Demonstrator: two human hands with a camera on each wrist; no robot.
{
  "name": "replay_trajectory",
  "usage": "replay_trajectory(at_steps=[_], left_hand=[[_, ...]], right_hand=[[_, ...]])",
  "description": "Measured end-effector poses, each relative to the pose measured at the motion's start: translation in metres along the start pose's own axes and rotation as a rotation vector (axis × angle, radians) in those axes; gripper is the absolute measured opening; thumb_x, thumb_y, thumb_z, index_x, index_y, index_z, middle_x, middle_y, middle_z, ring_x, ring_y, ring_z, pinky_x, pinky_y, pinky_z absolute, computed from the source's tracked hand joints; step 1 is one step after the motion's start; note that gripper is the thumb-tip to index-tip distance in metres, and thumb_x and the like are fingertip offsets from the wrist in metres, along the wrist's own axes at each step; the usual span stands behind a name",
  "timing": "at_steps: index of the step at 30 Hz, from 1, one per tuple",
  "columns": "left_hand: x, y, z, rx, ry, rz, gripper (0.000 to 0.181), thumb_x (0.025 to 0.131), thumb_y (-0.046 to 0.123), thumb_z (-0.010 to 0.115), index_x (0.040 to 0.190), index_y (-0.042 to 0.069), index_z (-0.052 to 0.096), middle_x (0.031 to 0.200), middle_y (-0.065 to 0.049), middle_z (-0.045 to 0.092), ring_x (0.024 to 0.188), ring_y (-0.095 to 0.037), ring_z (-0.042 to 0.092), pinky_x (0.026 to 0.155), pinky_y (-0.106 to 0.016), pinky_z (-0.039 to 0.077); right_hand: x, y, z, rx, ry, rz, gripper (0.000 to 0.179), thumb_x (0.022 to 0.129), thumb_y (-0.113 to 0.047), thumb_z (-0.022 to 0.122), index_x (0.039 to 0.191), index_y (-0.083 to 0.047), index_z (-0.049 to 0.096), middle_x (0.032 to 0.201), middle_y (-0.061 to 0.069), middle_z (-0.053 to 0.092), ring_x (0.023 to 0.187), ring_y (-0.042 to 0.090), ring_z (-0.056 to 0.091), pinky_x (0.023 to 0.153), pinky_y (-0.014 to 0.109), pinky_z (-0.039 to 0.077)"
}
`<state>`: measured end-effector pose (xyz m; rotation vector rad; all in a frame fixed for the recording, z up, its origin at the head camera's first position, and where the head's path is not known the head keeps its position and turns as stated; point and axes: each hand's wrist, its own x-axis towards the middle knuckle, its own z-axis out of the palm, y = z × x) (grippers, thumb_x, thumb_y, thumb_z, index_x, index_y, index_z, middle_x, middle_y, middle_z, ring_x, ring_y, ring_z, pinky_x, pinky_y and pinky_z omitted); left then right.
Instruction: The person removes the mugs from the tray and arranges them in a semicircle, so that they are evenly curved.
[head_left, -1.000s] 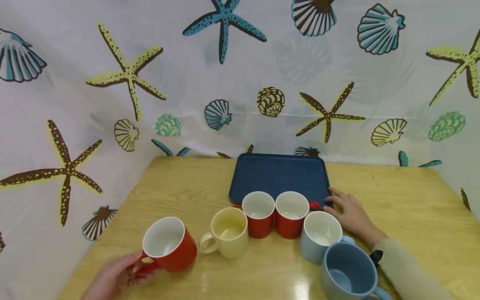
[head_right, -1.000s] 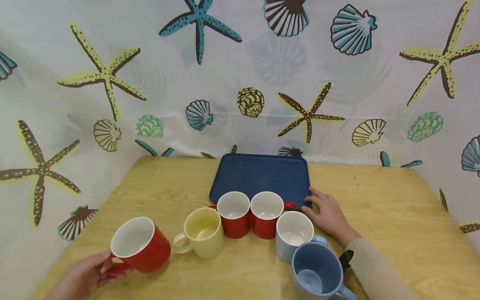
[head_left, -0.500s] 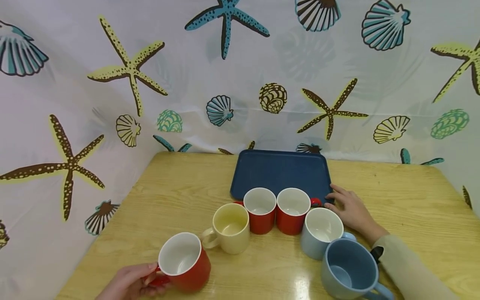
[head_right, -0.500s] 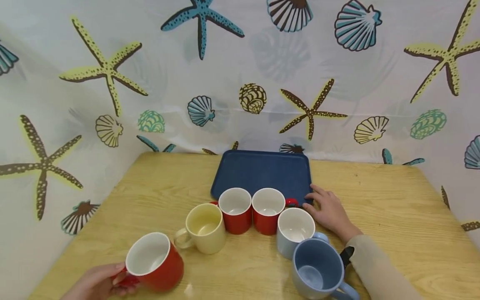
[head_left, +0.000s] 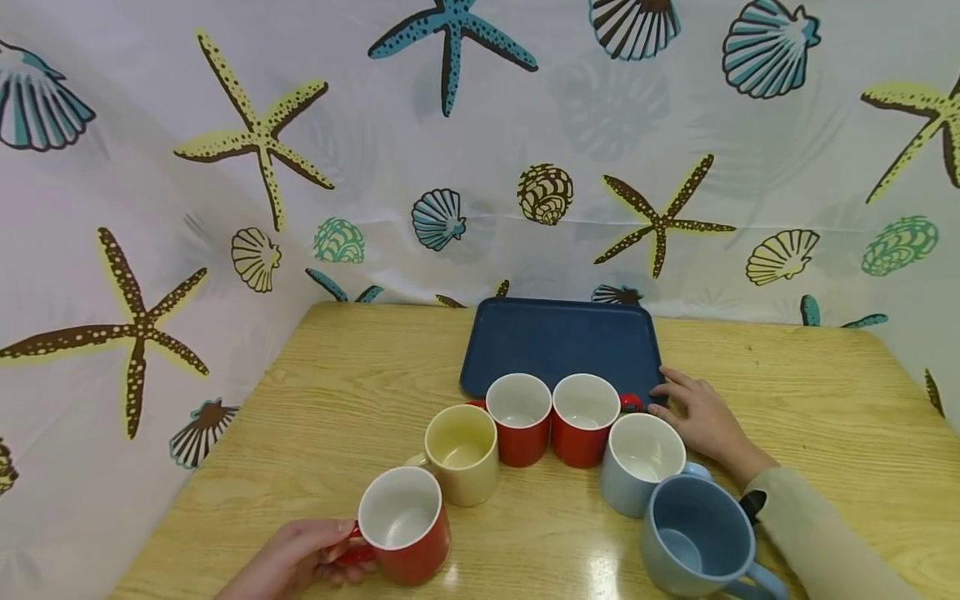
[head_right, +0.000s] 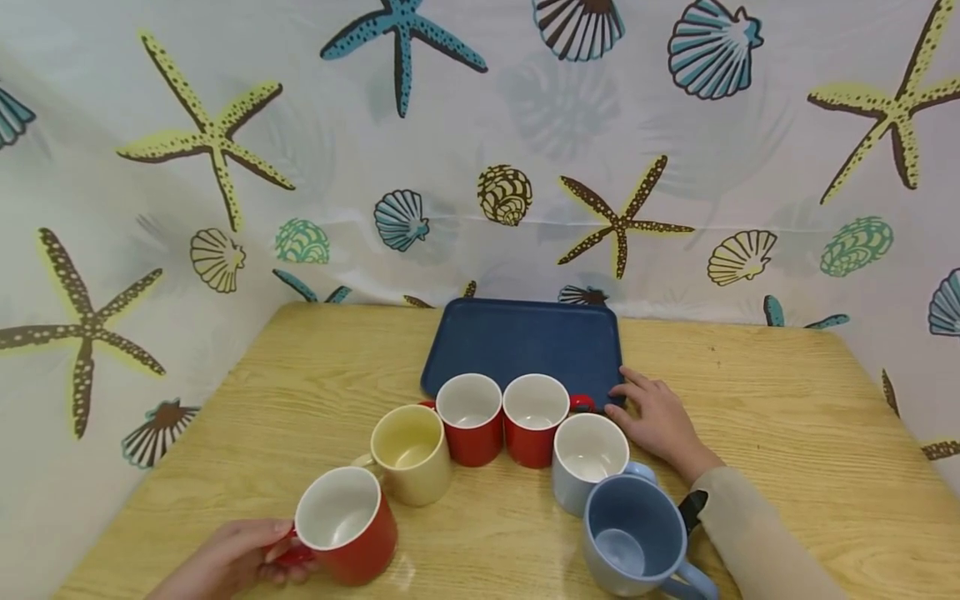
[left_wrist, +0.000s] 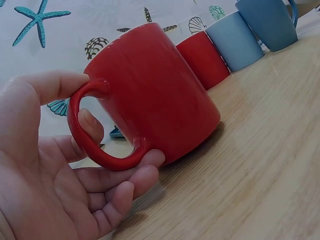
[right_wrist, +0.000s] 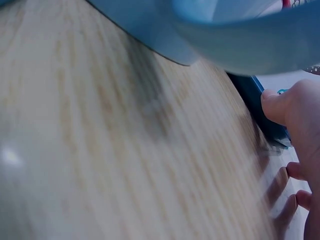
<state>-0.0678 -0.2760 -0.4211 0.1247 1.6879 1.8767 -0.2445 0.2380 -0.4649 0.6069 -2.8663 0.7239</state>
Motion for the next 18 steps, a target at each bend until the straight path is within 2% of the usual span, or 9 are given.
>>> replay_trajectory(at_steps=[3,5,7,9,12,15,18], left_hand=[[0.0032,0.0004,0.0023,0.029,0.016,-0.007,0.04,0.102,0.021,0.034,0.089,0.003,0.067,0.099,-0.012,0.067,0.089,-0.021,0.063,0.077,-0.03,0.05],[0.0049,0.0003,0.0035,0.045,0.032,-0.013,0.04,0.101,0.022,0.035,0.076,0.008,0.062,0.097,-0.011,0.067,0.087,-0.022,0.063,0.076,-0.029,0.05],[0.0059,0.0006,0.0044,0.056,0.051,-0.034,0.039,0.101,0.024,0.036,0.07,0.011,0.055,0.094,-0.01,0.067,0.086,-0.021,0.062,0.073,-0.027,0.048],[0.0065,0.0007,0.0047,0.059,0.064,-0.052,0.038,0.1,0.025,0.038,0.069,0.012,0.056,0.092,-0.009,0.067,0.084,-0.021,0.062,0.07,-0.025,0.046],[0.0066,0.0001,0.0034,0.053,0.059,-0.062,0.037,0.1,0.026,0.038,0.082,0.01,0.067,0.088,-0.008,0.068,0.082,-0.019,0.06,0.064,-0.022,0.042],[0.0076,-0.0028,0.0015,0.038,0.025,-0.032,0.037,0.101,0.024,0.036,0.088,0.009,0.068,0.088,-0.007,0.068,0.081,-0.018,0.061,0.062,-0.021,0.041],[0.01,-0.0056,0.0004,0.041,-0.019,0.012,0.035,0.101,0.023,0.035,0.086,0.01,0.064,0.09,-0.006,0.068,0.082,-0.016,0.061,0.061,-0.019,0.041]], right_hand=[[0.0008,-0.0008,-0.0008,0.001,0.0,0.002,0.038,0.089,-0.034,0.06,0.115,-0.006,0.063,0.142,0.018,0.037,0.117,0.041,0.041,0.092,0.059,0.034],[0.001,-0.0005,-0.0006,-0.002,-0.002,0.003,0.038,0.09,-0.035,0.06,0.115,-0.007,0.064,0.142,0.018,0.037,0.117,0.041,0.041,0.092,0.059,0.034],[0.0009,-0.0001,0.0,-0.004,-0.002,0.002,0.038,0.09,-0.035,0.06,0.115,-0.007,0.064,0.142,0.018,0.037,0.117,0.041,0.041,0.092,0.059,0.034],[0.0006,0.0004,0.0008,-0.004,0.0,0.002,0.038,0.09,-0.036,0.06,0.115,-0.007,0.064,0.142,0.018,0.038,0.117,0.041,0.041,0.092,0.059,0.034],[-0.0002,0.001,0.0021,-0.004,0.001,0.006,0.038,0.09,-0.036,0.06,0.114,-0.008,0.064,0.142,0.017,0.038,0.117,0.041,0.041,0.092,0.059,0.035],[-0.0004,0.0011,0.0028,-0.007,0.005,0.01,0.038,0.089,-0.037,0.06,0.114,-0.007,0.064,0.141,0.017,0.039,0.116,0.04,0.042,0.092,0.058,0.036],[-0.0001,0.001,0.0031,-0.017,0.011,0.007,0.038,0.089,-0.036,0.061,0.114,-0.007,0.064,0.141,0.017,0.039,0.116,0.041,0.042,0.091,0.058,0.036]])
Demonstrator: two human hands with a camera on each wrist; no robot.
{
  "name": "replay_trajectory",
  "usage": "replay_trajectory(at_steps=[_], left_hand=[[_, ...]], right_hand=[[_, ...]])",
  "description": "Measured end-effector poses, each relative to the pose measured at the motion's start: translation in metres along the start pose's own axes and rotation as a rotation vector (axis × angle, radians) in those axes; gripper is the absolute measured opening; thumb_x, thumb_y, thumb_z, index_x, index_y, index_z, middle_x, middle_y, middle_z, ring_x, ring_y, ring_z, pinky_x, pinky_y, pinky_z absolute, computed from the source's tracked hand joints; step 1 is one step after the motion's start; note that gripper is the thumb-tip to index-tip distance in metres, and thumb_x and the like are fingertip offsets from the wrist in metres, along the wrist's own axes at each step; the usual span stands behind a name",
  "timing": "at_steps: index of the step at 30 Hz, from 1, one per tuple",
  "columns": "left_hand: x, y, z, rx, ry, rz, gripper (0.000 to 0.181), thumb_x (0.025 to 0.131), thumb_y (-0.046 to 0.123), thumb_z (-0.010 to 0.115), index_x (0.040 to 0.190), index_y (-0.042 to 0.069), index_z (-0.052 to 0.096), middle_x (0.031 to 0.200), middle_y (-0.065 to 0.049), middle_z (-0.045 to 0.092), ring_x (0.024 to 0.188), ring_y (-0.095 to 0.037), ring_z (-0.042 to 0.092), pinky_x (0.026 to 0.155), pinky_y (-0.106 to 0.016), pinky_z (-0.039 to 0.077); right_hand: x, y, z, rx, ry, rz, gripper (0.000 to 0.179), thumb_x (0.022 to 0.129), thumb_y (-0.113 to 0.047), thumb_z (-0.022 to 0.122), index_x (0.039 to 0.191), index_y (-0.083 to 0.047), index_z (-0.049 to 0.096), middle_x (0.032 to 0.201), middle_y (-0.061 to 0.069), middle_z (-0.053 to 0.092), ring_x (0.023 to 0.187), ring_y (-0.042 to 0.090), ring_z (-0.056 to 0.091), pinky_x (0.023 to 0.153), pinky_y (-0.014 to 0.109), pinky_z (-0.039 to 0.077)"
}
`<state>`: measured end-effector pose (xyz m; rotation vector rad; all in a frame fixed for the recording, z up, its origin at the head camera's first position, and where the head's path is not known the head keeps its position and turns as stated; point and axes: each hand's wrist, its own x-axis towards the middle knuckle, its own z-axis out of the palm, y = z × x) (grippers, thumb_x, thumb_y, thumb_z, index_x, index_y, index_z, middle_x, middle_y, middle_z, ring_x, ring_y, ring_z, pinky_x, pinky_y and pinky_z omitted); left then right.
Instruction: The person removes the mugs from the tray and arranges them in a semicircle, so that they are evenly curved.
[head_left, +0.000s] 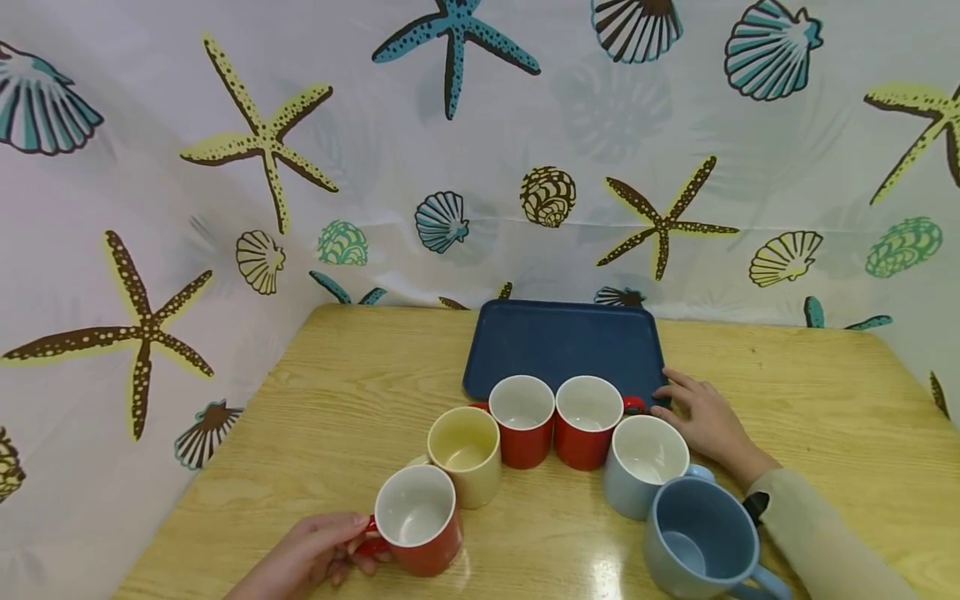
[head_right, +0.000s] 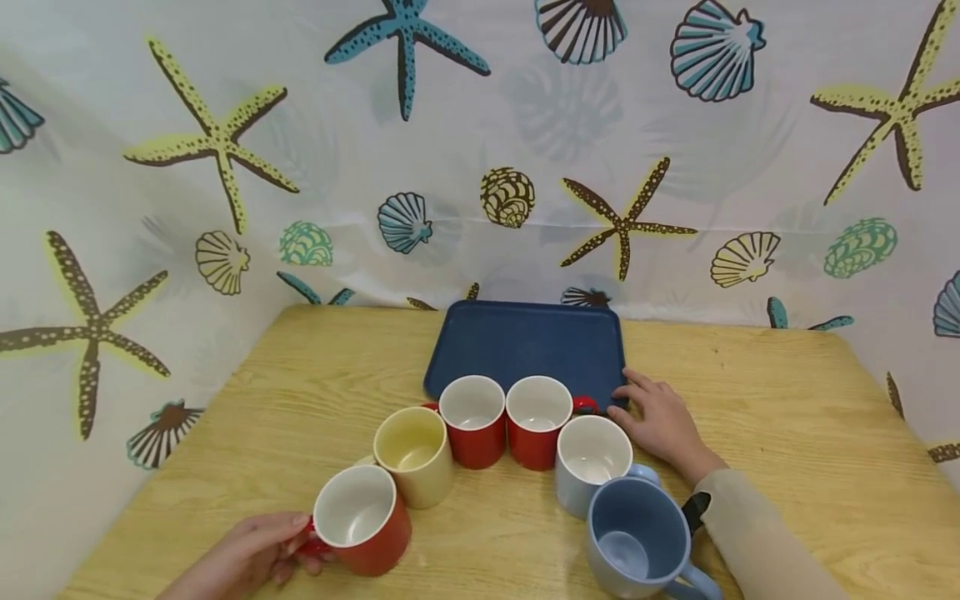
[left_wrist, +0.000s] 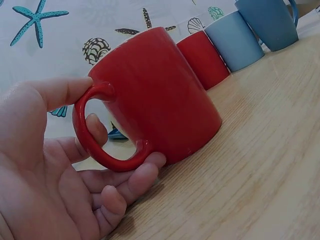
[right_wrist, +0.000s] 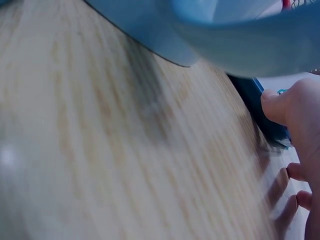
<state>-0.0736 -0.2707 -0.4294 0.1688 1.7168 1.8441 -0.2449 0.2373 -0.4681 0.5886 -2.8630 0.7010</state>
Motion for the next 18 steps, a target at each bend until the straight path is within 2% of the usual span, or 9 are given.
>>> replay_trajectory(at_steps=[2,4,9,11,14,16,18], left_hand=[[0.0,-0.001,0.001,0.01,-0.003,0.003,0.034,0.101,0.024,0.035,0.086,0.011,0.062,0.091,-0.007,0.067,0.083,-0.017,0.061,0.06,-0.02,0.042],[0.0,-0.001,0.002,0.032,0.008,-0.007,0.034,0.102,0.025,0.035,0.092,0.009,0.063,0.092,-0.008,0.066,0.083,-0.017,0.06,0.06,-0.021,0.043],[0.0,0.001,0.004,0.094,0.079,-0.072,0.036,0.101,0.033,0.036,0.1,0.006,0.059,0.097,-0.009,0.063,0.086,-0.022,0.058,0.059,-0.023,0.042],[0.001,0.002,0.003,0.16,0.133,-0.095,0.038,0.1,0.037,0.038,0.105,0.005,0.057,0.098,-0.008,0.062,0.085,-0.023,0.057,0.061,-0.025,0.042],[0.002,0.004,-0.001,0.306,0.22,-0.119,0.041,0.099,0.04,0.041,0.117,0.005,0.054,0.099,-0.008,0.06,0.082,-0.024,0.054,0.06,-0.028,0.044],[0.001,0.005,-0.005,0.394,0.265,-0.119,0.043,0.099,0.041,0.04,0.12,0.006,0.053,0.101,-0.008,0.059,0.082,-0.023,0.053,0.061,-0.031,0.045],[0.001,0.007,-0.009,0.436,0.284,-0.103,0.045,0.099,0.041,0.038,0.123,0.005,0.052,0.107,-0.009,0.059,0.084,-0.024,0.053,0.062,-0.032,0.047]], right_hand=[[0.0,0.0,0.001,-0.005,-0.001,0.001,0.038,0.089,-0.036,0.061,0.113,-0.008,0.064,0.141,0.017,0.04,0.115,0.04,0.042,0.091,0.058,0.036],[-0.001,0.0,0.002,-0.008,-0.002,0.001,0.038,0.089,-0.036,0.061,0.113,-0.008,0.064,0.141,0.017,0.04,0.115,0.04,0.043,0.09,0.058,0.036],[-0.001,0.0,0.001,0.004,0.01,0.002,0.038,0.089,-0.036,0.061,0.113,-0.007,0.064,0.141,0.017,0.04,0.115,0.04,0.042,0.09,0.058,0.037],[0.0,0.001,0.0,0.019,0.013,-0.004,0.037,0.089,-0.035,0.062,0.113,-0.007,0.065,0.141,0.017,0.039,0.115,0.04,0.042,0.091,0.058,0.036],[0.0,0.003,0.0,0.051,0.008,-0.013,0.035,0.089,-0.033,0.062,0.113,-0.007,0.064,0.141,0.018,0.038,0.117,0.041,0.041,0.092,0.059,0.033],[0.0,0.004,0.0,0.072,0.007,-0.022,0.035,0.089,-0.032,0.062,0.113,-0.006,0.064,0.141,0.018,0.038,0.118,0.041,0.04,0.092,0.06,0.032],[-0.001,0.005,0.0,0.094,0.006,-0.03,0.035,0.09,-0.03,0.062,0.115,-0.006,0.063,0.141,0.019,0.039,0.119,0.041,0.039,0.092,0.06,0.032]])
